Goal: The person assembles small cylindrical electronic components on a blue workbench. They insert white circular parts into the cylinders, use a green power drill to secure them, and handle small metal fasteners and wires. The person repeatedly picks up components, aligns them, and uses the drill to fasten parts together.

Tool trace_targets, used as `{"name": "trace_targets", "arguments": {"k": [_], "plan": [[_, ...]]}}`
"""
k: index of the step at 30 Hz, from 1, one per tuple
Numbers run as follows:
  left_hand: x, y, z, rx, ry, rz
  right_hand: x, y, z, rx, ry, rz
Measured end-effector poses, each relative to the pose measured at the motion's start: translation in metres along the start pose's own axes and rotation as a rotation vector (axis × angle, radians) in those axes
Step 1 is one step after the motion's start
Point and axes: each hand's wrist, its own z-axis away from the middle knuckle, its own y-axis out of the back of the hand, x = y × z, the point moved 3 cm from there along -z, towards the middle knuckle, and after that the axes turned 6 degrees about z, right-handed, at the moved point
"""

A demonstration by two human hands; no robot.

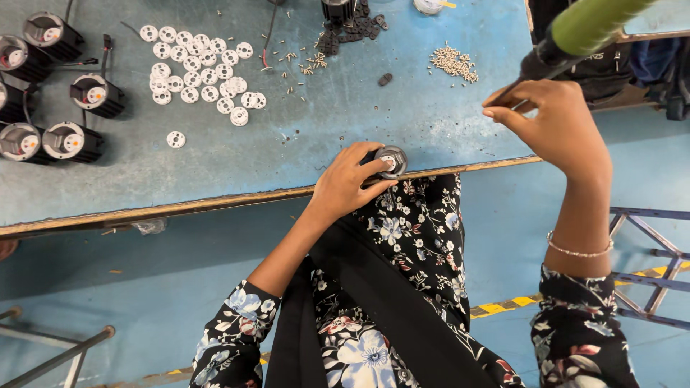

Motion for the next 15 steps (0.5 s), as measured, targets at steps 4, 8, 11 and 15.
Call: {"name": "trace_targets", "arguments": {"k": [4, 8, 11, 15], "plan": [[0.0, -0.001, 0.0, 0.003, 0.002, 0.011, -0.005, -0.002, -0.013, -0.079, 0.048, 0.035], [-0.002, -0.001, 0.001, 0.002, 0.003, 0.012, -0.014, -0.005, -0.025, -0.175, 0.05, 0.069], [-0.003, -0.003, 0.003, 0.008, 0.015, 0.015, -0.021, 0.009, -0.037, -0.18, 0.153, 0.136], [-0.004, -0.003, 0.003, 0.044, -0.039, 0.009, -0.029, 0.038, -0.046, 0.064, 0.446, -0.16]]}}
